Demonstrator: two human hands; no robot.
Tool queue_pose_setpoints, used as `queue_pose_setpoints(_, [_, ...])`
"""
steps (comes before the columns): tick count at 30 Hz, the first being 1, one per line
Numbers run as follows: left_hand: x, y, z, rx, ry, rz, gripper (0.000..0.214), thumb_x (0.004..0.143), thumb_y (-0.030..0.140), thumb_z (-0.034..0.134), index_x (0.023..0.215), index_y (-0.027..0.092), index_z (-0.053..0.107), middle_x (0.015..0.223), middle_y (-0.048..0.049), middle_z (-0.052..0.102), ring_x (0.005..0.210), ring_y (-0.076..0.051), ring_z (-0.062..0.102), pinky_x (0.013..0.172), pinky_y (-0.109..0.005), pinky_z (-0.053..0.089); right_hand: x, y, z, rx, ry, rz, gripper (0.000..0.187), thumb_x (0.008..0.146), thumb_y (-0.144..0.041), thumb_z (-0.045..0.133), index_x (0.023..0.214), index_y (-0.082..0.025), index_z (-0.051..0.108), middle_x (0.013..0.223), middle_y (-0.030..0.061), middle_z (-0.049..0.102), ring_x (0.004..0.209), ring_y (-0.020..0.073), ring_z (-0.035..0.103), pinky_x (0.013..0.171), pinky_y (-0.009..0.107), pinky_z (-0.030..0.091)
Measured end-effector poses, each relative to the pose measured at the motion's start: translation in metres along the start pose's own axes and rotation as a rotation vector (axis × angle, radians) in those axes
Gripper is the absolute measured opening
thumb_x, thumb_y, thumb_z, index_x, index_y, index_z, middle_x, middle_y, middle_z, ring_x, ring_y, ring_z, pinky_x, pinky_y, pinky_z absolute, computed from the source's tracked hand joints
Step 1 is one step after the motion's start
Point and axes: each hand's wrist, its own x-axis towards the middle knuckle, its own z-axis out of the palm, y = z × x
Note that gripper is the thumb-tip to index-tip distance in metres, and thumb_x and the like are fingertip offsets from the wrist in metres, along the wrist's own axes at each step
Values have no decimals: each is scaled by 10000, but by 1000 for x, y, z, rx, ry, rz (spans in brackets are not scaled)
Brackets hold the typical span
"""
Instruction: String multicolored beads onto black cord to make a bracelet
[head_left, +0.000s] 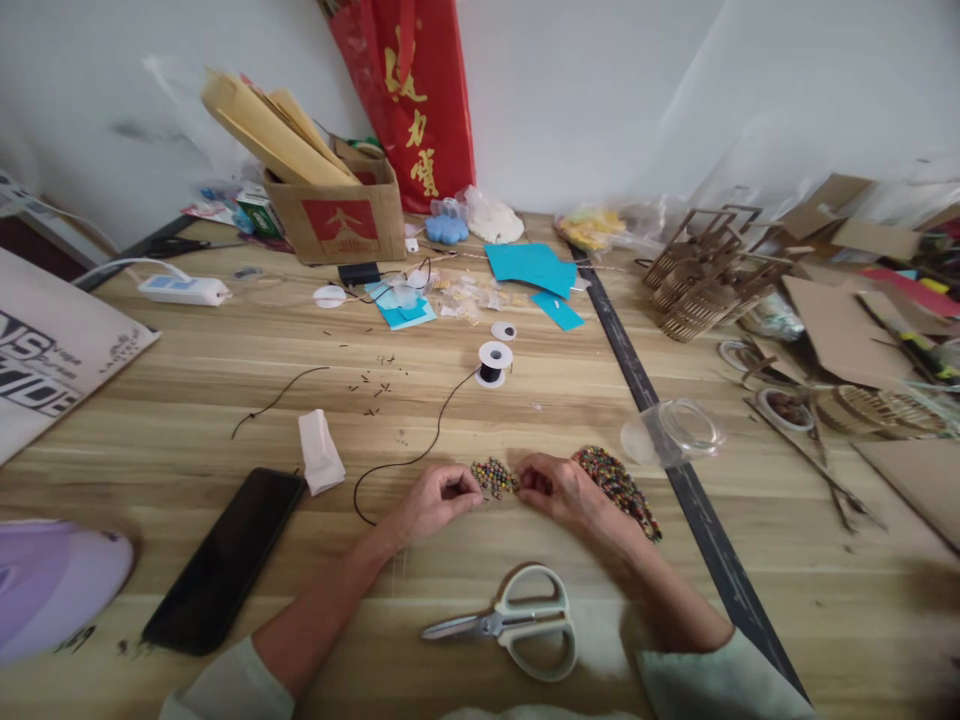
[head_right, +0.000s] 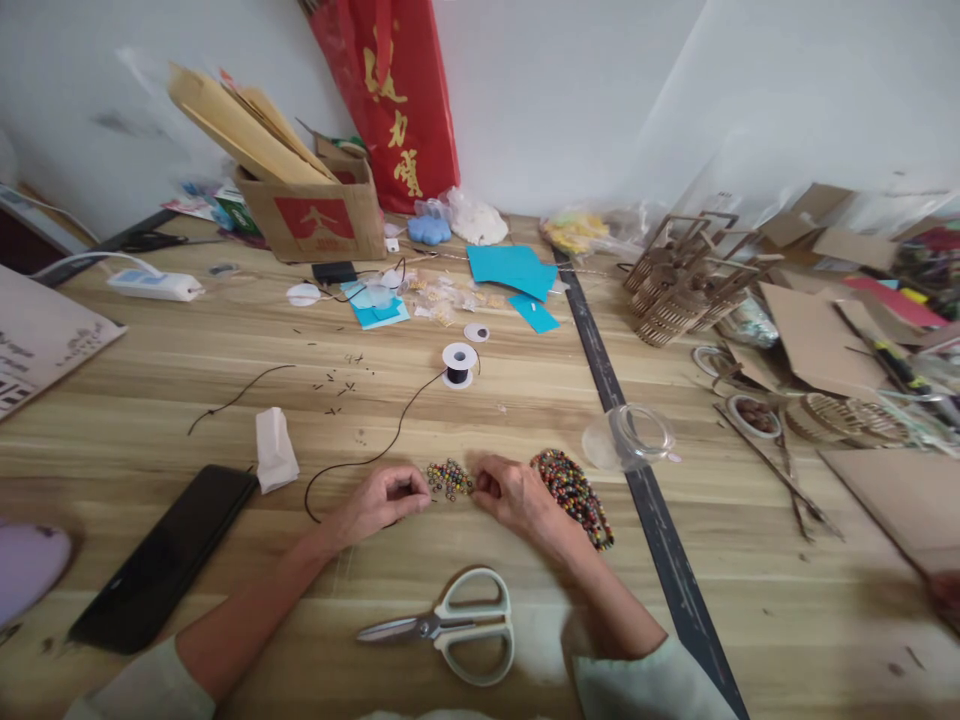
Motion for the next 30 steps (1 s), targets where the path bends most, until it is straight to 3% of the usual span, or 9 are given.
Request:
queue_pose_setpoints(3, [-1,-1,1,-14,32,4,141,741,261,623,699,133,581,634,11,552,581,-98,476,562,-210,392,1,5,8,-53,24,-20,118,753,-83,602,850,-149,616,697,2,622,605,121,569,578,218,437])
queue_pose_setpoints(7, [-1,-3,0,44,147,148,127,772,238,603,695,140,579,729,-22,581,723,-138,542,681,-243,451,3,10,14,-73,53,-65,161,747,-74,596,881,-157,626,719,8,636,612,124,581,581,217,447])
queue_pose_setpoints(12, [-1,-2,-1,159,247,245,83,794,198,592,723,153,592,1063,-113,606,1016,-228,559,900,-369,448,4,9,18,-121,73,-64,162,751,-75,598,886,-157,630,739,20,646,629,137,590,594,228,451])
queue_pose_setpoints(18, [-2,-2,0,238,148,266,51,807,144,577,761,162,589,1278,-140,575,1206,-244,511,1059,-423,334,4,6,20,-134,65,-78,119,788,-108,593,884,-173,622,752,20,649,638,134,592,591,219,438])
queue_pose_setpoints(30, [-2,-1,2,206,86,203,54,807,164,583,757,173,601,1260,-122,611,1174,-232,553,1050,-392,360,6,-2,22,-171,95,-108,129,766,-96,579,849,-190,607,746,12,644,619,138,585,577,216,423])
